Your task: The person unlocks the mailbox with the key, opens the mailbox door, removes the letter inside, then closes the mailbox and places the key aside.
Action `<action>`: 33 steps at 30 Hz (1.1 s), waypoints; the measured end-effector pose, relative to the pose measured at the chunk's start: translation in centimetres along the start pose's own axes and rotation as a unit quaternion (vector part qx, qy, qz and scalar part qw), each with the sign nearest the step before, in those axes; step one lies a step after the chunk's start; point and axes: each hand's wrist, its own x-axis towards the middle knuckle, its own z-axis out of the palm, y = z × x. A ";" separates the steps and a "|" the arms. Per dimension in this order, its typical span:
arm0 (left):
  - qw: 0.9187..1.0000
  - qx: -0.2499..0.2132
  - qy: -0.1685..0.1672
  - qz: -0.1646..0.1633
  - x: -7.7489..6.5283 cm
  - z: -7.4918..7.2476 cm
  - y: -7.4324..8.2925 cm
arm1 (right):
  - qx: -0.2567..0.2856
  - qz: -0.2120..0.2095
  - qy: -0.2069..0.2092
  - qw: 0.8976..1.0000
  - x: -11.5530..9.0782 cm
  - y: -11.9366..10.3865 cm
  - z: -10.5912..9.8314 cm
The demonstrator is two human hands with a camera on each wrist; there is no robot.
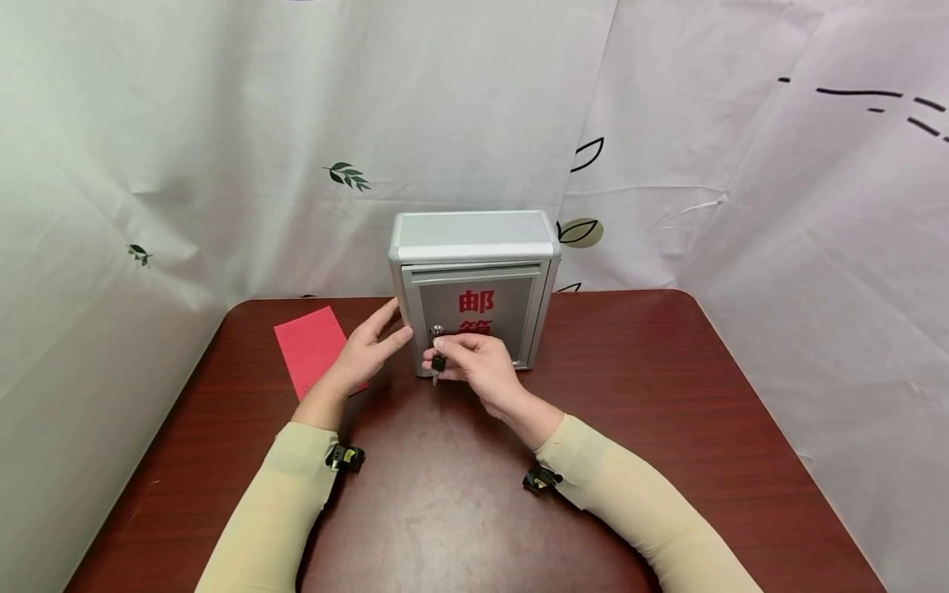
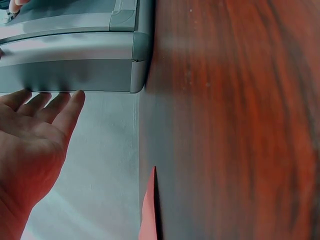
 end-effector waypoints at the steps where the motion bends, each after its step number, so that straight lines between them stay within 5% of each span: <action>1: 1.000 -0.001 0.000 0.000 0.0 0.0 0.0 | 0.002 0.001 0.001 1.000 0.0 0.0 0.0; 33: 1.000 -0.001 -0.002 0.000 0.0 -0.1 -0.2 | 0.014 0.014 0.000 1.000 0.7 0.1 0.1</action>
